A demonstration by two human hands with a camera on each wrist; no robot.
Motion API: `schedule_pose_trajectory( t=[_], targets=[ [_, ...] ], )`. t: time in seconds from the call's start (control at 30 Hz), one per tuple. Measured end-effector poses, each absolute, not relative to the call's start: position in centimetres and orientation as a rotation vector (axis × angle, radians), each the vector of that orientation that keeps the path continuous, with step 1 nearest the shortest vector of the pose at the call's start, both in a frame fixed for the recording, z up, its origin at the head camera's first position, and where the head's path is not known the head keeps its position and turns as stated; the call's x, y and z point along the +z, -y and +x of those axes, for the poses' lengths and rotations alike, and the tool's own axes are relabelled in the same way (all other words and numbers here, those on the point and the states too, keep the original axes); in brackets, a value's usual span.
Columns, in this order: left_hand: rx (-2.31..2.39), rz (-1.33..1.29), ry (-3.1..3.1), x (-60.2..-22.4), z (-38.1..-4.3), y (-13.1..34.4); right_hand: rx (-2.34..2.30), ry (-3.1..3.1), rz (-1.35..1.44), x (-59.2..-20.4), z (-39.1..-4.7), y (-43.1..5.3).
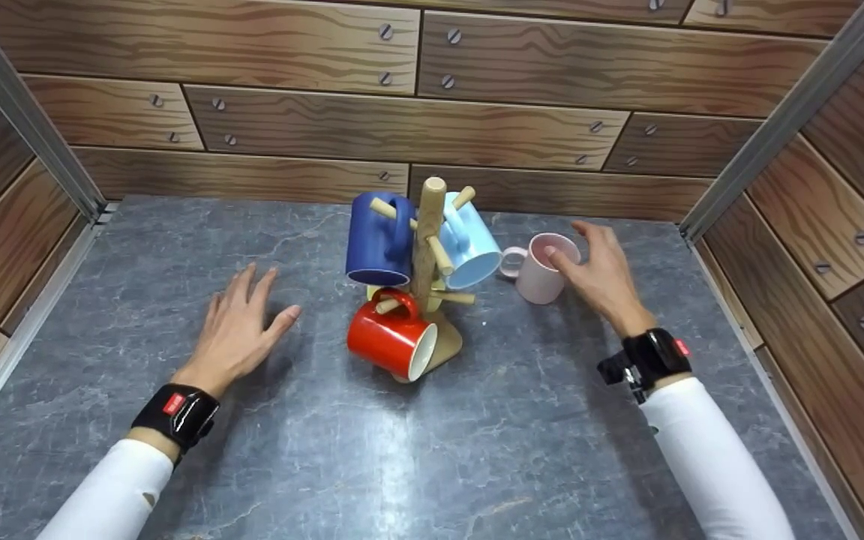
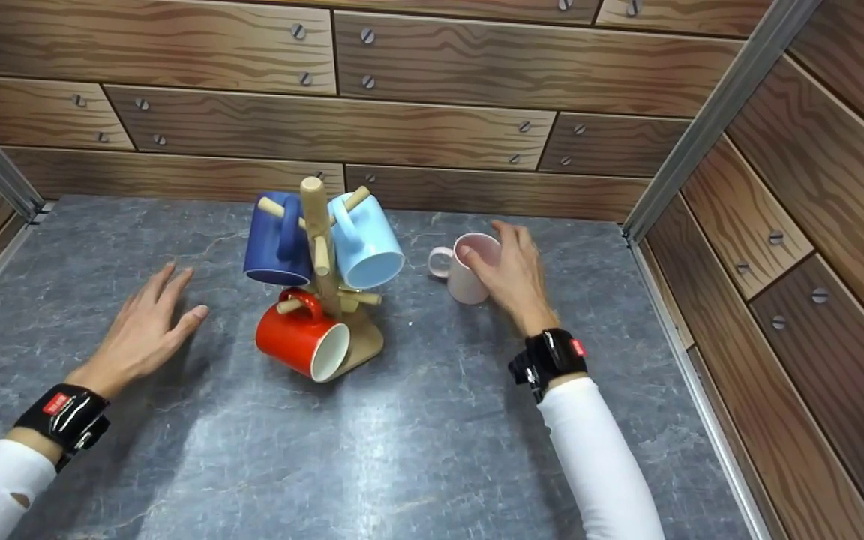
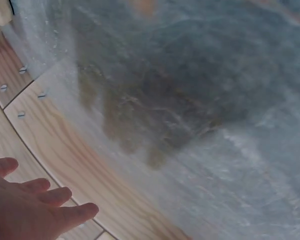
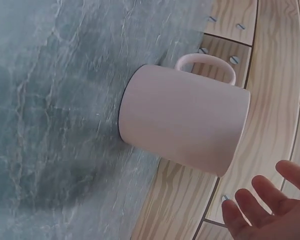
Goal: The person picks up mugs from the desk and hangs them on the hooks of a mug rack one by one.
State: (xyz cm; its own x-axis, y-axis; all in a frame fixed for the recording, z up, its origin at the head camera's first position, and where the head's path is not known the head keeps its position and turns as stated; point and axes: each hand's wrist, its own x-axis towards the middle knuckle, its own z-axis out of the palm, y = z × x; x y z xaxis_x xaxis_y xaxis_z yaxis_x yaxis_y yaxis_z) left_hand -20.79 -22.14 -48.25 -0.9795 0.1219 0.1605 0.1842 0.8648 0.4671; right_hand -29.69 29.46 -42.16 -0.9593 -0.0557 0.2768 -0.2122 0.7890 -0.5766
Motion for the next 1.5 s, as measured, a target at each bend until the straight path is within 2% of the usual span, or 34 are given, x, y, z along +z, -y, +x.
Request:
schedule_pose_trajectory(
  t=[0.57, 1.2, 1.5],
  targets=[
    [-0.767, -0.239, 2.870, -48.9, -19.9, 23.2, 0.686, 2.928, 0.351, -43.1, -32.4, -26.8],
    [-0.790, -0.227, 2.874, -49.1, -19.5, 23.2, 0.450, 3.176, 0.218, -43.2, -33.5, -26.4],
    [-0.777, -0.223, 2.870, -49.1, -19.3, 23.3, 0.314, 3.178, 0.306, -42.5, -33.8, -26.4]
  ],
)
